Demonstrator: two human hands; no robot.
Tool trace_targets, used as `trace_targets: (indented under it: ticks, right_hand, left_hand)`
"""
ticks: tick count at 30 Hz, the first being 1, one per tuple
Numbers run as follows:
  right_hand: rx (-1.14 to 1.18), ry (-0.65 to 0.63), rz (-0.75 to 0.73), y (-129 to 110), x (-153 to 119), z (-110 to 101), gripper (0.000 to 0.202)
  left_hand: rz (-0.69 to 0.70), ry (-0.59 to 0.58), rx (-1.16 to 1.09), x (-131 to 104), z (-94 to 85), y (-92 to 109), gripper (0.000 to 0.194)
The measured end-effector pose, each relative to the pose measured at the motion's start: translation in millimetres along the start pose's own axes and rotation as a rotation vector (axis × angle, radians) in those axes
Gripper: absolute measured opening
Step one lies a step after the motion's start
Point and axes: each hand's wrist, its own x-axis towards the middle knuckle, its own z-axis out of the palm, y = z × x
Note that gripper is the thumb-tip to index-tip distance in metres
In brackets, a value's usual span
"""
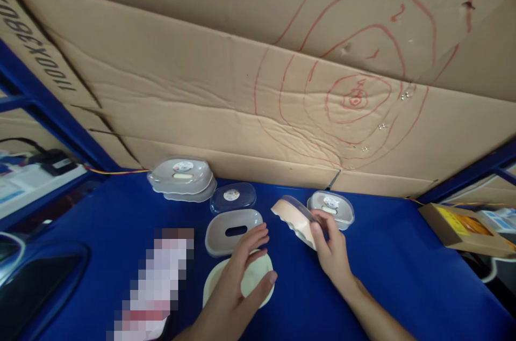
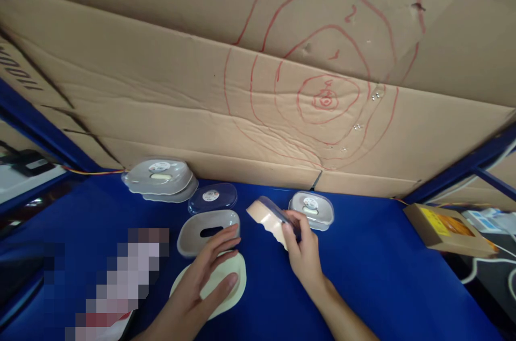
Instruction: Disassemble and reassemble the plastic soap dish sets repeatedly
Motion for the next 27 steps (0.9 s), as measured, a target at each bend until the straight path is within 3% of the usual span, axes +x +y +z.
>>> trace_targets:
  ticks: [4,7,9,13,20,27]
  right_hand:
    - [0.055,0.041,0.0,-12.1,-7.0,1.3,0.029]
    - [0.132,-0.117,-0.207,-24.2,-19.6,-2.8,0.036]
    - [0.16,-0.246,-0.365,-30.1,-25.2,-6.3,0.044]
    - [0.149,-0.295,-0.397,-34.7,-24.3,-8.2,0.053]
    - [0.216,-0.211,-0.183,-37.1,-17.6,-4.7,0.039]
    - [0.121,-0.277,-0.421,-47.6,-21.0,-5.3,0.05]
  left_hand:
    - [-0.129,-0.046,-0.337,2.5,9.2,-11.3,0.083]
    - [-0.151,-0.056,-0.566,1.5,13.6,-8.7,0.119]
    - [-0.175,-0.044,-0.644,-0.8,14.1,-0.2,0.131]
    - [-0.236,-0.012,-0.66,-2.7,12.1,15.6,0.129]
    - [-0.302,-0.001,-0.715,0.9,13.8,17.6,0.128]
    - [-0.317,0.075,-0.749,1.8,12.4,13.2,0.122]
